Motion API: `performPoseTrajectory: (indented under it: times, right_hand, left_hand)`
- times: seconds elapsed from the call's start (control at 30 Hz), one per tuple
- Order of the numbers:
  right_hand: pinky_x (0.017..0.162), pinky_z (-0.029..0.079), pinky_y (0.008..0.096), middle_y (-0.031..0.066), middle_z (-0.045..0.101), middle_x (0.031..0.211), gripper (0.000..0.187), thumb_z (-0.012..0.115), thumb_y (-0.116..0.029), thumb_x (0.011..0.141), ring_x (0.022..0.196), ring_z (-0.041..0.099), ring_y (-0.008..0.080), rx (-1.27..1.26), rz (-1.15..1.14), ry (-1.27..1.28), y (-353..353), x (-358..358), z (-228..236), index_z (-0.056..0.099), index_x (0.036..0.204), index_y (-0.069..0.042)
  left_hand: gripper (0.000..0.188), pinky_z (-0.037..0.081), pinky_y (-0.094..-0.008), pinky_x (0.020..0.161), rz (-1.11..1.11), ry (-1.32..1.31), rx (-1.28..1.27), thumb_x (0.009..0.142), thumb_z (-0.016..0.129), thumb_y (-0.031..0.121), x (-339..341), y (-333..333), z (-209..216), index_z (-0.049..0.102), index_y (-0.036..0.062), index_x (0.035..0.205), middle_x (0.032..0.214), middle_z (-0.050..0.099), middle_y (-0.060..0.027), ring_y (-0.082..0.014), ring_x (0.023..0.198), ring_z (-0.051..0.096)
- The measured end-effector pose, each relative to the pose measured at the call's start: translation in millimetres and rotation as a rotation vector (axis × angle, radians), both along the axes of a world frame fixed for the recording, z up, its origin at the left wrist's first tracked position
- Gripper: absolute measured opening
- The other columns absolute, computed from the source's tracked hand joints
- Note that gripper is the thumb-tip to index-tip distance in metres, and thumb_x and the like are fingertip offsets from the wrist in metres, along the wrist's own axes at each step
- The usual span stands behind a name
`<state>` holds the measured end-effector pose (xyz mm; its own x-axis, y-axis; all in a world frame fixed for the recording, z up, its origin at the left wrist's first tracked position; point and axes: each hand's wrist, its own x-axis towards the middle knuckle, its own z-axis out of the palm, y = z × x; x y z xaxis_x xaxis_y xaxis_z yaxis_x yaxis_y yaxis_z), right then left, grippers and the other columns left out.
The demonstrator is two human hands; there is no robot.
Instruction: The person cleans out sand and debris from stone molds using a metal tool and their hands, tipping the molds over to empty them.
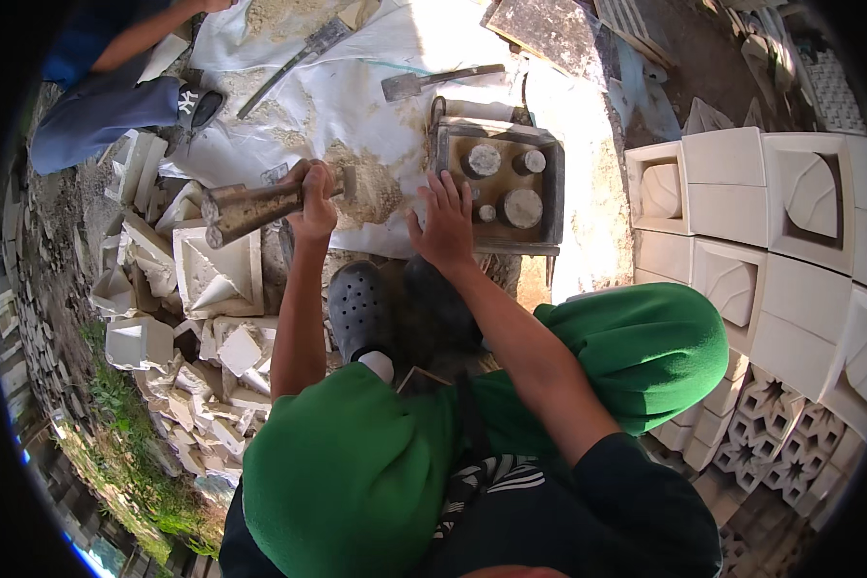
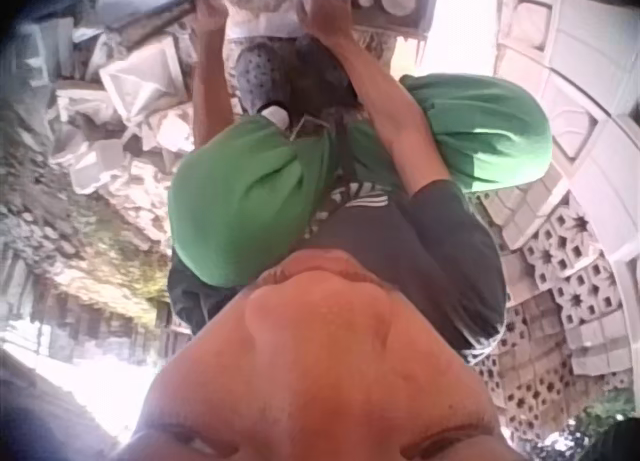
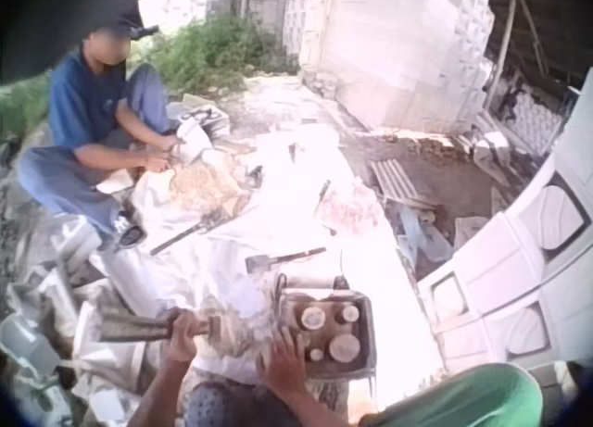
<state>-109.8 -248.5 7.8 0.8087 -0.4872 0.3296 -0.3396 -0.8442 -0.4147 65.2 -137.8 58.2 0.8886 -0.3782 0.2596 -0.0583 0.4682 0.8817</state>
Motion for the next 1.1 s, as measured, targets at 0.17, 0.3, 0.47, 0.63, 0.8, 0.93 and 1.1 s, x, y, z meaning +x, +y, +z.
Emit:
performPoseTrajectory:
  times: [0.17, 0.3, 0.47, 0.63, 0.8, 0.93, 1.1]
  right_hand:
    - [0.110, 0.021, 0.0540, 0.0120, 0.048, 0.131, 0.037, 0.061, -0.023, 0.081, 0.132, 0.035, 0.0301, 0.012, 0.009, 0.010, -0.9, 0.2, -3.1, 0.053, 0.113, -0.005]
    - [0.110, 0.022, 0.0536, 0.0115, 0.047, 0.131, 0.037, 0.061, -0.023, 0.081, 0.132, 0.036, 0.0297, -0.019, -0.006, -0.020, -3.4, -2.6, 2.1, 0.053, 0.113, -0.006]
    - [0.109, 0.022, 0.0532, 0.0115, 0.048, 0.131, 0.036, 0.061, -0.022, 0.081, 0.131, 0.037, 0.0294, -0.004, 0.011, 0.003, 0.6, -2.4, -1.0, 0.052, 0.112, -0.007]
    - [0.110, 0.022, 0.0532, 0.0111, 0.048, 0.131, 0.036, 0.061, -0.023, 0.081, 0.131, 0.036, 0.0290, -0.008, -0.017, 0.000, -2.5, -4.9, 2.9, 0.053, 0.112, -0.007]
    - [0.110, 0.022, 0.0531, 0.0108, 0.048, 0.131, 0.036, 0.061, -0.022, 0.080, 0.131, 0.036, 0.0288, -0.009, -0.002, 0.003, 4.6, -4.8, -1.3, 0.053, 0.111, -0.007]
    - [0.110, 0.022, 0.0528, 0.0100, 0.048, 0.131, 0.036, 0.061, -0.022, 0.080, 0.132, 0.036, 0.0286, -0.044, -0.016, -0.013, -4.6, -4.9, -0.5, 0.054, 0.112, -0.007]
    - [0.110, 0.022, 0.0525, 0.0097, 0.049, 0.131, 0.035, 0.061, -0.021, 0.080, 0.132, 0.036, 0.0283, -0.009, 0.004, 0.003, 7.8, -1.8, -1.9, 0.054, 0.112, -0.007]
  left_hand:
    - [0.032, 0.020, -0.0234, 0.045, 0.109, 0.253, 0.157, 0.085, 0.050, 0.005, 28.3, -24.3, 6.4, 0.030, 0.0096, 0.060, 0.052, 0.031, 0.0032, -0.0046, 0.047, 0.027]
    - [0.030, 0.022, -0.0233, 0.045, -0.076, 0.027, -0.097, 0.085, 0.048, 0.006, 17.6, -8.1, 25.2, 0.030, 0.0093, 0.061, 0.052, 0.029, 0.0028, -0.0061, 0.047, 0.026]
    - [0.024, 0.022, -0.0253, 0.044, 0.176, 0.248, 0.058, 0.081, 0.045, 0.003, 27.0, -17.6, -2.4, 0.032, 0.0093, 0.062, 0.052, 0.031, 0.0020, -0.0075, 0.046, 0.028]
    - [0.026, 0.021, -0.0256, 0.042, -0.049, 0.172, -0.120, 0.082, 0.046, 0.004, 21.6, 4.9, 21.7, 0.029, 0.0097, 0.064, 0.053, 0.029, 0.0020, -0.0075, 0.045, 0.027]
    - [0.027, 0.021, -0.0249, 0.043, 0.178, 0.339, -0.040, 0.082, 0.049, 0.004, 35.2, -10.3, -16.6, 0.030, 0.0090, 0.063, 0.052, 0.030, 0.0031, -0.0067, 0.046, 0.028]
    - [0.028, 0.020, -0.0247, 0.043, 0.059, 0.194, -0.009, 0.082, 0.048, 0.003, 26.5, 3.5, 22.3, 0.029, 0.0099, 0.062, 0.051, 0.027, 0.0034, -0.0062, 0.046, 0.025]
    - [0.032, 0.018, -0.0253, 0.043, 0.162, 0.165, 0.031, 0.082, 0.046, 0.003, 44.7, -13.2, -7.3, 0.027, 0.0113, 0.059, 0.052, 0.027, 0.0036, -0.0059, 0.045, 0.023]
